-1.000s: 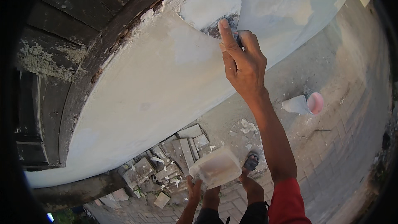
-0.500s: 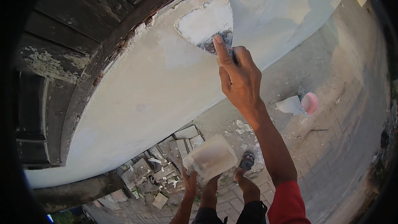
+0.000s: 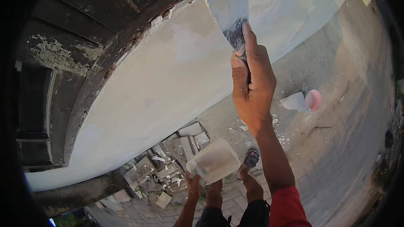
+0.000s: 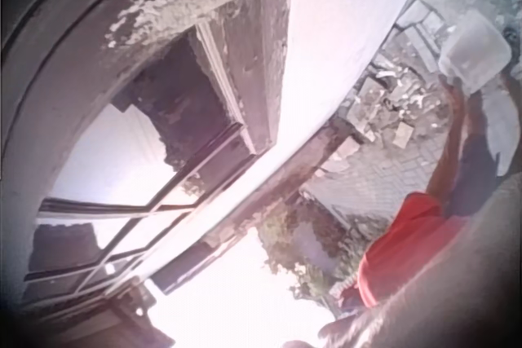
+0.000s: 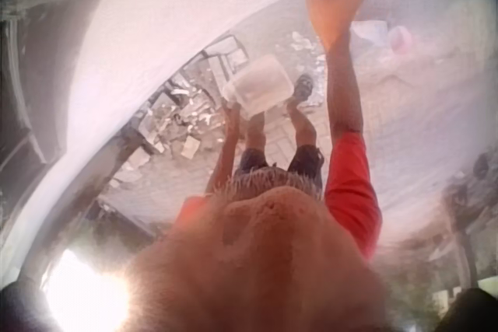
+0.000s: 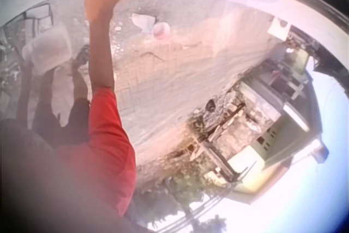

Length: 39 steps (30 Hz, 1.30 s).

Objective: The person applies plaster onto a wall using a putty knife, smooths it, and scrapes the wall surface. They then mix and spread plaster between two putty knives before placing the tools into a container.

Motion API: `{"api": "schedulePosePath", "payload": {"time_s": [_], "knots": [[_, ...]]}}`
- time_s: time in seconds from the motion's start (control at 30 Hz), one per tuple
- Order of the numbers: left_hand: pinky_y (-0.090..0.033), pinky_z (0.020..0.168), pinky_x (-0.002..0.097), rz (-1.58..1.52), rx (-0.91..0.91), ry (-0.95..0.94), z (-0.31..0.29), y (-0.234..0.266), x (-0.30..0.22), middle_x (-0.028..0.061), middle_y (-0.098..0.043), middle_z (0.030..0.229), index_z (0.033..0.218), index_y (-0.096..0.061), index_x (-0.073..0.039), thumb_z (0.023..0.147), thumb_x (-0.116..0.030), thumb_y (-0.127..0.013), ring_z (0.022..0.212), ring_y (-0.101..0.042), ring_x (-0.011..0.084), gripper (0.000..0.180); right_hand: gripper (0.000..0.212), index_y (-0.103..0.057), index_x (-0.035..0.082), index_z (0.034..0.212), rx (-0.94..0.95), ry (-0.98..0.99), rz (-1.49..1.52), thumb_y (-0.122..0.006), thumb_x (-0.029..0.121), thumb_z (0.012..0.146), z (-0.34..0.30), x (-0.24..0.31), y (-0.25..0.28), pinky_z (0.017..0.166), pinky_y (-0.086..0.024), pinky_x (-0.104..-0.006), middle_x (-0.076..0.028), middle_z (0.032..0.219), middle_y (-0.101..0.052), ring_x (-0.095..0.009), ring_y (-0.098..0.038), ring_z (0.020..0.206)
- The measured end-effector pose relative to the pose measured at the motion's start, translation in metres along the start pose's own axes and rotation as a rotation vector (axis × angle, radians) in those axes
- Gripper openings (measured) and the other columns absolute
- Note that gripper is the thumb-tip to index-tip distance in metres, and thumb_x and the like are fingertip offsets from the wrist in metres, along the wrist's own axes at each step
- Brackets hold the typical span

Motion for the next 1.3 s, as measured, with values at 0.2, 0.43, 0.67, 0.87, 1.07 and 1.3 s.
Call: {"api": "schedulePosePath", "payload": {"time_s": [0.2,0.43,0.67,0.87,1.07,1.3], "knots": [[-0.045,0.075,0.0333,0.007,-0.032,0.084,0.001,0.027,0.021,0.008,-0.053,0.098,0.114,-0.048,-0.001,0.082,-0.01,-0.056,0.087,-0.049,0.0164,0.033,0.057,-0.051,0.01,0.144,0.101,0.111,-0.147,-0.06,-0.005,0.089,-0.009,-0.004,-0.012,0.066,-0.047,-0.0279,-0.006,0.089,-0.055,-0.016,-0.052,0.073],[-0.043,0.086,0.036,-0.036,-0.027,0.099,0.003,0.036,0.02,0.0127,-0.05,0.103,0.114,-0.048,0.002,0.084,-0.006,-0.056,0.096,-0.048,0.0202,0.032,0.064,-0.051,0.01,0.143,0.146,0.126,-0.2,-0.064,-0.006,0.083,-0.017,0.001,-0.012,0.064,-0.047,-0.0305,-0.007,0.086,-0.055,-0.018,-0.052,0.07],[-0.042,0.088,0.0367,-0.023,-0.014,0.086,0.006,0.041,0.018,0.0137,-0.049,0.105,0.116,-0.047,0.002,0.084,-0.007,-0.056,0.099,-0.047,0.0211,0.034,0.067,-0.052,0.01,0.143,0.202,0.144,-0.201,-0.065,-0.006,0.079,-0.029,0.011,-0.02,0.065,-0.046,-0.0323,-0.006,0.087,-0.057,-0.019,-0.054,0.071],[-0.041,0.089,0.0362,-0.045,-0.004,0.093,0.0,0.034,0.015,0.0125,-0.048,0.105,0.116,-0.046,0.001,0.085,-0.006,-0.055,0.099,-0.047,0.021,0.034,0.067,-0.052,0.011,0.143,0.228,0.168,-0.175,-0.067,-0.002,0.079,-0.035,0.018,-0.026,0.067,-0.046,-0.0339,-0.004,0.089,-0.058,-0.019,-0.056,0.075],[-0.043,0.082,0.0335,0.049,-0.043,0.047,0.002,0.045,0.034,0.0078,-0.052,0.102,0.117,-0.048,-0.002,0.082,-0.009,-0.056,0.093,-0.048,0.0174,0.036,0.068,-0.05,0.012,0.145,0.254,0.131,-0.124,-0.068,0.0,0.08,-0.045,0.033,-0.04,0.067,-0.046,-0.0338,-0.003,0.091,-0.059,-0.019,-0.057,0.076],[-0.043,0.083,0.0326,0.078,-0.065,0.017,0.001,0.048,0.052,0.0074,-0.053,0.102,0.115,-0.048,-0.002,0.083,-0.009,-0.056,0.093,-0.048,0.0162,0.034,0.073,-0.046,0.016,0.148,0.309,0.178,-0.106,-0.071,0.005,0.081,-0.067,0.045,-0.064,0.066,-0.044,-0.0331,-0.002,0.09,-0.056,-0.018,-0.055,0.076]]}}
Point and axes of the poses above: each hand's wrist, its own z-axis towards the middle knuckle, its own y-axis out of the back of the hand, x = y × z, the point moved 1 cm from there along z, towards the middle knuckle
